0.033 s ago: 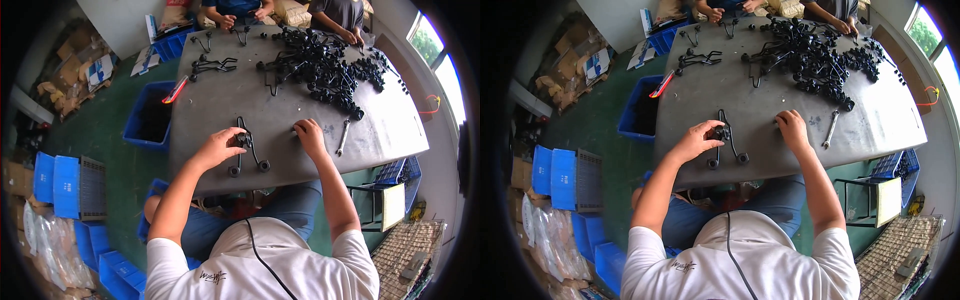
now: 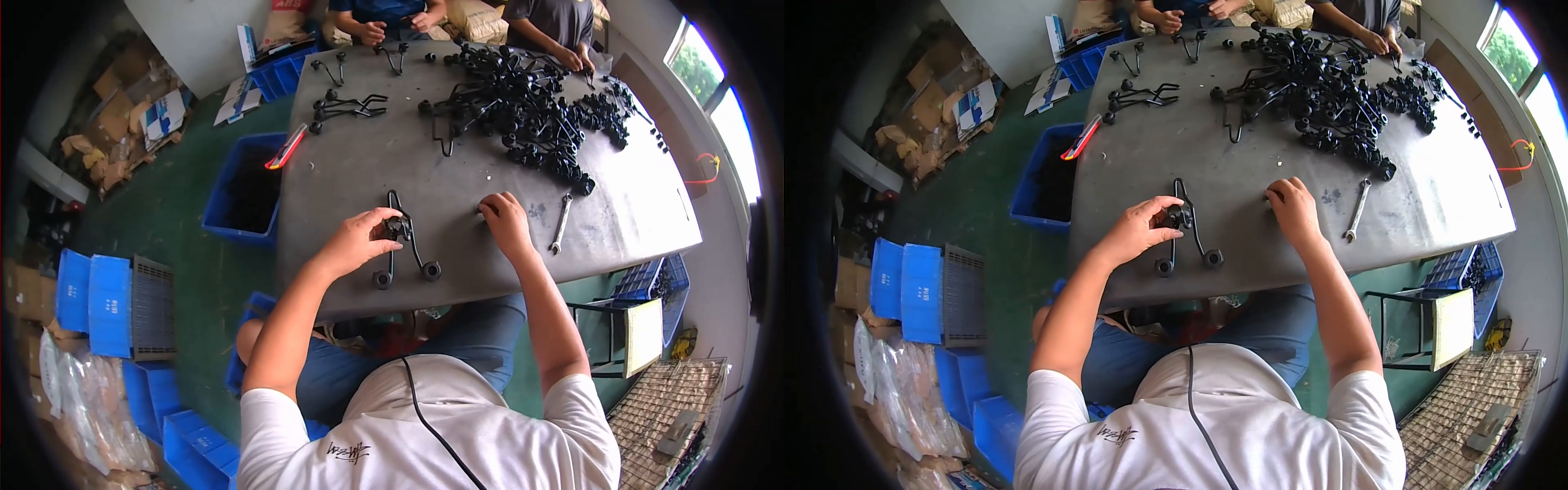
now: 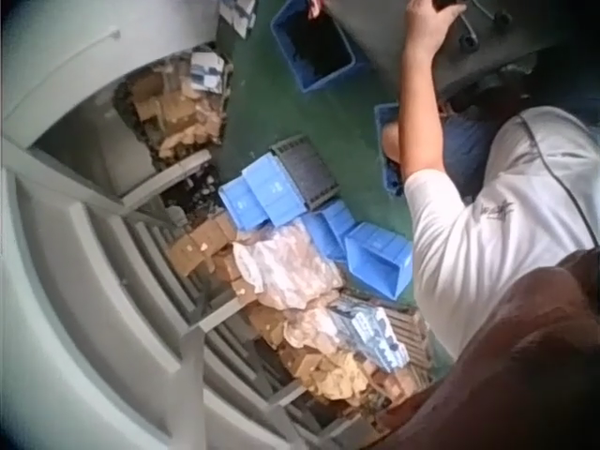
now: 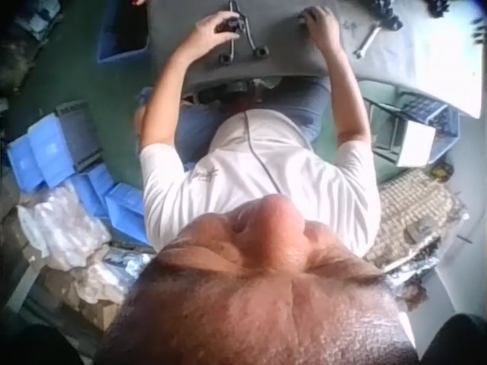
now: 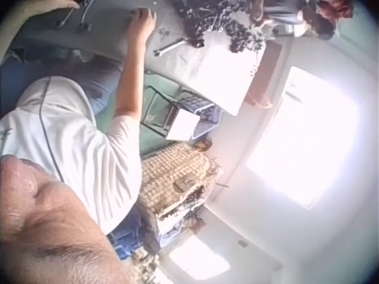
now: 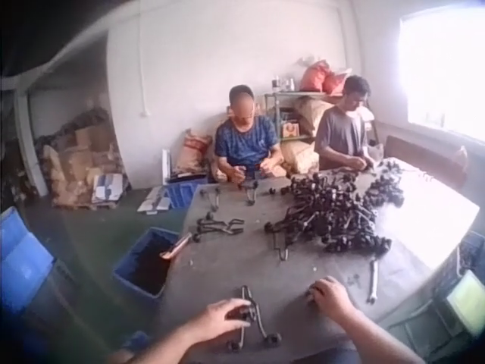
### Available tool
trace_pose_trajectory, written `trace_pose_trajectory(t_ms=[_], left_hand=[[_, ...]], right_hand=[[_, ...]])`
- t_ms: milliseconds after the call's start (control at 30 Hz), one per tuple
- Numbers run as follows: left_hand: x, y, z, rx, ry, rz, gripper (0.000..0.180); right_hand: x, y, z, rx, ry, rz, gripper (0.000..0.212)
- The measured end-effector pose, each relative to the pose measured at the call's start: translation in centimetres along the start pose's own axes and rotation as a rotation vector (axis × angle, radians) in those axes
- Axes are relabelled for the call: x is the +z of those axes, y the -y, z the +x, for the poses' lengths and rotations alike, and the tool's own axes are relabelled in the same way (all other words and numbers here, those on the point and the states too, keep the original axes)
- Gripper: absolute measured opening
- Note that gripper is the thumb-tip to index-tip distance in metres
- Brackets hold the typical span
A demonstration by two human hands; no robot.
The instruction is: Assembling small black mechanical components at a workshop table.
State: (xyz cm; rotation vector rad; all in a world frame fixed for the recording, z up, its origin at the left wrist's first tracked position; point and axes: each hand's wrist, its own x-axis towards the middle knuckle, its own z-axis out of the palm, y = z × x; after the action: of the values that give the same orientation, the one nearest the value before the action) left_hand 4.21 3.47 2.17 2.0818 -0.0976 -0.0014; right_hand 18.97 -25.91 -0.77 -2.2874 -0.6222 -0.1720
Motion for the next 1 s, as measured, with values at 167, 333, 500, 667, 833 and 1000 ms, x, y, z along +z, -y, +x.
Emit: trace_pose_trajectory(t_ms=[167,333,500,667,833,1000], left_hand=[[0.1,-0.4,0.0,0.007,-0.012,0.005,0.049],[0.1,-0.9,0.0,0.017,-0.013,0.040,0.049],[0.0,-0.7,-0.2,-0.003,-0.015,0.056,0.051],[0.1,-1.0,-0.3,0.007,-0.027,0.063,0.051],[0.2,-0.2,-0.1,0.004,-0.024,0.027,0.051],[0.1,0.3,-0.2,0.005,-0.019,-0.046,0.052]], right_hand=[[0.4,-0.8,0.6,0.149,0.039,-0.081,0.025],[0.2,-1.6,1.2,0.142,0.097,-0.140,0.030],[1.4,0.5,0.6,0.071,0.059,-0.107,0.023],[2.3,1.0,-0.6,-0.121,0.042,-0.138,0.019],[2.3,5.0,-1.6,0.206,0.170,0.560,0.024],[4.8,7.3,-1.9,0.381,0.477,1.103,0.027]])
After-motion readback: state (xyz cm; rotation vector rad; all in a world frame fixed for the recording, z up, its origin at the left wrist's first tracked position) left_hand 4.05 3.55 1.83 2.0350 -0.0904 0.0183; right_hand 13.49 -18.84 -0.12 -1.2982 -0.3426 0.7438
